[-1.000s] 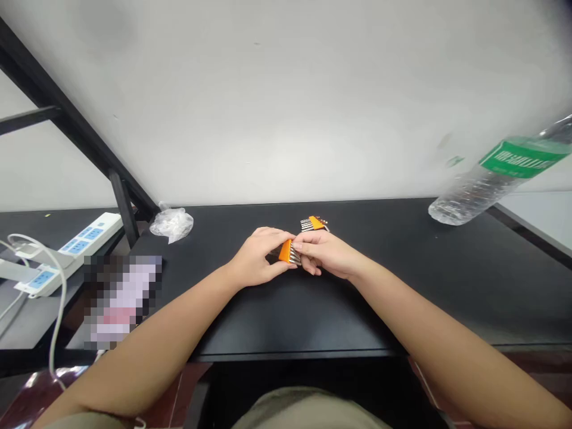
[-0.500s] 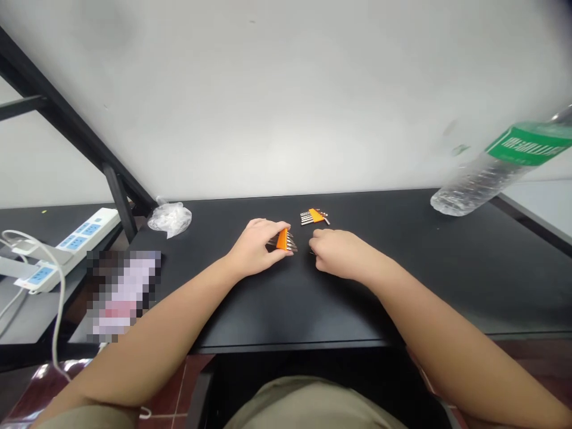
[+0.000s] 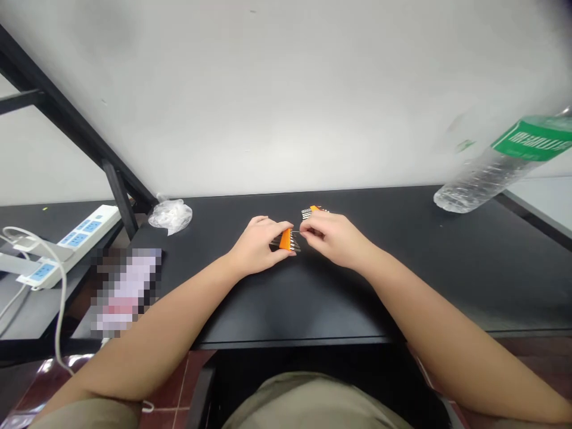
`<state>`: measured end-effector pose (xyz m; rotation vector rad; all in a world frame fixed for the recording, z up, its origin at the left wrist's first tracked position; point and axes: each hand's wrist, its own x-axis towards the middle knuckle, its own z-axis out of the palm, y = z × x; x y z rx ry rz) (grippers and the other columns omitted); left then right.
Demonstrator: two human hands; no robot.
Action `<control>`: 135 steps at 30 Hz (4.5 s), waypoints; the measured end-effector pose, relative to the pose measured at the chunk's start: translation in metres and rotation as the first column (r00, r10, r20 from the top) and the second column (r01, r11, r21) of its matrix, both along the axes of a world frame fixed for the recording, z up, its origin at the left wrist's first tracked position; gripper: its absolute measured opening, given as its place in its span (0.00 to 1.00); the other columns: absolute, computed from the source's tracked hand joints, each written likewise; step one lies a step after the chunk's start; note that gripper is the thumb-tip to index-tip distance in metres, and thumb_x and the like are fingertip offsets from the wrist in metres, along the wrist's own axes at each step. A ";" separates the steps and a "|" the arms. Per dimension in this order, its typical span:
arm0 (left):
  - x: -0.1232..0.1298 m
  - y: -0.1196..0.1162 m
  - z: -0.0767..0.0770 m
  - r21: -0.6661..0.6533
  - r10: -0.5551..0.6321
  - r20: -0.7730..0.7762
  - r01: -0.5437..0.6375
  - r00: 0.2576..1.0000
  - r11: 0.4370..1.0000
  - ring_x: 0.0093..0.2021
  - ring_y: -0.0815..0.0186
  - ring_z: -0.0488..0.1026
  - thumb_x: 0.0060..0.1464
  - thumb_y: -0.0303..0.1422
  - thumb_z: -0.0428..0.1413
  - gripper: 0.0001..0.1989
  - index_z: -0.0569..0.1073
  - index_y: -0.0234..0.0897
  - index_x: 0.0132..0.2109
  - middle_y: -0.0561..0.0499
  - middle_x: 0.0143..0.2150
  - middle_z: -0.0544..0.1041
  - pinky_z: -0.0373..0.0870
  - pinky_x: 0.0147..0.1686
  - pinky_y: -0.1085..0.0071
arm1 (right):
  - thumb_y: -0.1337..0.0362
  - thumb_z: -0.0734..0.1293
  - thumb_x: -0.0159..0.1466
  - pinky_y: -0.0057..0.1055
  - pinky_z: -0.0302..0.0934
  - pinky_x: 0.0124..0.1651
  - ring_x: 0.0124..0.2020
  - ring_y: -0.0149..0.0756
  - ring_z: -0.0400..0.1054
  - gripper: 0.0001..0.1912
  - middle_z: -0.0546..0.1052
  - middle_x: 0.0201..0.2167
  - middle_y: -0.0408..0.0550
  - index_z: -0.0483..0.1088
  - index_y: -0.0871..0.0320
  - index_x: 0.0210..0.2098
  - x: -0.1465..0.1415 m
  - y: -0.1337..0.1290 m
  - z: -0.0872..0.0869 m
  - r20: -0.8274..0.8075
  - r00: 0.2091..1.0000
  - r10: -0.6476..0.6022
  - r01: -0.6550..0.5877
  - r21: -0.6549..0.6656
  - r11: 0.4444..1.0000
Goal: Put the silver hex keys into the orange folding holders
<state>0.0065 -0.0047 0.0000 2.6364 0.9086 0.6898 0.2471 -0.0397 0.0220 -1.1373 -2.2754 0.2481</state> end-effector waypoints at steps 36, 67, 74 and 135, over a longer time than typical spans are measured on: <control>0.000 -0.005 0.006 0.086 0.028 0.081 -0.035 0.996 0.996 0.68 0.54 0.64 0.62 0.42 0.60 0.35 0.58 0.42 0.71 0.44 0.64 0.74 0.52 0.72 0.49 | 0.53 0.74 0.62 0.37 0.66 0.39 0.34 0.35 0.69 0.10 0.76 0.36 0.46 0.81 0.53 0.36 -0.024 0.004 -0.015 -0.716 0.664 -0.216 -0.145 -0.407 0.902; -0.014 0.022 -0.006 0.186 0.308 -0.090 -0.288 0.947 0.939 0.61 0.48 0.68 0.60 0.33 0.56 0.26 0.67 0.38 0.65 0.39 0.63 0.71 0.68 0.57 0.51 | 0.67 0.66 0.66 0.34 0.63 0.44 0.39 0.38 0.69 0.14 0.76 0.40 0.49 0.76 0.53 0.50 0.003 0.029 -0.043 0.069 0.988 -0.139 0.147 -0.131 0.980; -0.006 0.012 -0.002 0.033 0.026 -0.181 -0.020 0.983 0.999 0.49 0.57 0.73 0.62 0.28 0.50 0.14 0.77 0.40 0.50 0.45 0.46 0.77 0.71 0.51 0.58 | 0.67 0.65 0.68 0.38 0.66 0.50 0.46 0.41 0.69 0.15 0.73 0.47 0.51 0.77 0.50 0.51 -0.008 0.026 -0.047 0.074 0.997 0.012 -0.001 -0.144 0.990; 0.011 0.002 -0.005 -0.499 0.386 0.248 -0.224 0.888 0.837 0.41 0.63 0.76 0.59 0.37 0.57 0.08 0.79 0.41 0.40 0.53 0.40 0.81 0.72 0.44 0.66 | 0.61 0.61 0.70 0.29 0.66 0.31 0.27 0.31 0.72 0.12 0.79 0.35 0.44 0.70 0.52 0.52 -0.030 0.014 -0.041 -0.305 0.931 -0.203 -0.011 -0.577 0.817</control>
